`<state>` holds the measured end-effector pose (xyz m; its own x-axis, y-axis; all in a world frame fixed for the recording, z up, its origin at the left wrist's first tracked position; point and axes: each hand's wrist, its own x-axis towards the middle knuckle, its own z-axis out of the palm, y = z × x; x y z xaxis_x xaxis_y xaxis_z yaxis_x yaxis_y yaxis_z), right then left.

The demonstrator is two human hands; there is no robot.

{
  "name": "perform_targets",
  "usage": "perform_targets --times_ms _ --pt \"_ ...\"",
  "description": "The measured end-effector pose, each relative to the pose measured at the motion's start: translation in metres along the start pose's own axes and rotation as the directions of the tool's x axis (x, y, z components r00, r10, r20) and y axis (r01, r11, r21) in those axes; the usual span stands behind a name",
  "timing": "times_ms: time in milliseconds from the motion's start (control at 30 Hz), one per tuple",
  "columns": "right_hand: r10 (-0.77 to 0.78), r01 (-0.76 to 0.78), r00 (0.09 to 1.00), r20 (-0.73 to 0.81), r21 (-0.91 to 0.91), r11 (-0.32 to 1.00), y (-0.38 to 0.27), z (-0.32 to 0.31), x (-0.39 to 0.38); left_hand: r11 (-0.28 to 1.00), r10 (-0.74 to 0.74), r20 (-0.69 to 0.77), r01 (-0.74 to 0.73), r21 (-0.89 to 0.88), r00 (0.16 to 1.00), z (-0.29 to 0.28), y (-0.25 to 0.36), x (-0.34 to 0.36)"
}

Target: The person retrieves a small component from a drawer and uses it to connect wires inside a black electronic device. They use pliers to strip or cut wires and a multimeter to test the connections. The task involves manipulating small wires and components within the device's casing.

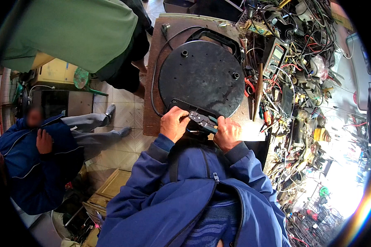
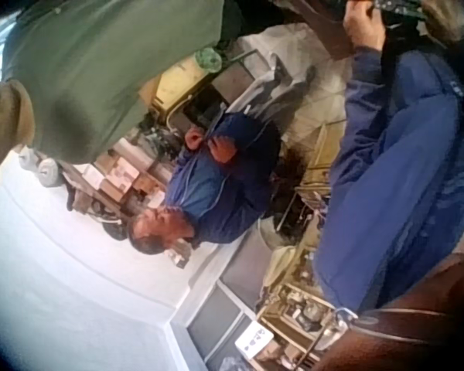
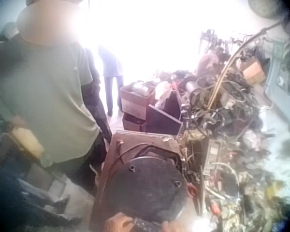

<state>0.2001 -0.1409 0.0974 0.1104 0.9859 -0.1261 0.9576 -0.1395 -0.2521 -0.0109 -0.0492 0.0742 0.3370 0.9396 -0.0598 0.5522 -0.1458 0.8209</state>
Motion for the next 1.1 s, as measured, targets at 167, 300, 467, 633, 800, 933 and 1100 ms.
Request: perform_targets --times_ms 167,300,467,633,800,933,1100 --pt "-0.01 0.009 0.999 0.05 0.015 1.0 -0.001 -0.002 -0.002 1.0 -0.006 -0.025 0.007 0.02 1.0 -0.001 0.006 0.0" --pt "0.03 -0.028 0.994 0.1 -0.014 0.999 -0.007 -0.006 -0.005 0.999 -0.029 -0.024 0.03 0.041 0.999 -0.001 0.008 0.0" --pt "-0.01 0.007 0.999 -0.044 -0.054 0.998 -0.018 -0.02 -0.007 0.997 -0.037 -0.01 0.038 0.062 0.999 -0.001 0.01 0.0" --pt "0.033 -0.034 0.998 -0.061 -0.017 0.999 -0.01 -0.026 -0.015 0.997 -0.038 -0.036 0.041 0.063 0.999 -0.001 0.011 0.0" --pt "0.142 -0.144 0.989 0.049 0.037 0.989 0.01 -0.041 -0.037 0.999 -0.003 -0.064 0.006 0.045 0.998 0.003 0.003 -0.001" --pt "0.276 -0.27 0.961 -0.019 0.15 0.951 0.043 -0.031 -0.06 0.999 0.015 -0.04 -0.014 0.037 0.999 0.003 0.002 -0.002" --pt "0.572 -0.55 0.817 -0.073 0.202 0.811 0.107 -0.001 -0.065 1.0 0.002 0.004 -0.002 -0.019 1.0 -0.002 0.01 0.0"
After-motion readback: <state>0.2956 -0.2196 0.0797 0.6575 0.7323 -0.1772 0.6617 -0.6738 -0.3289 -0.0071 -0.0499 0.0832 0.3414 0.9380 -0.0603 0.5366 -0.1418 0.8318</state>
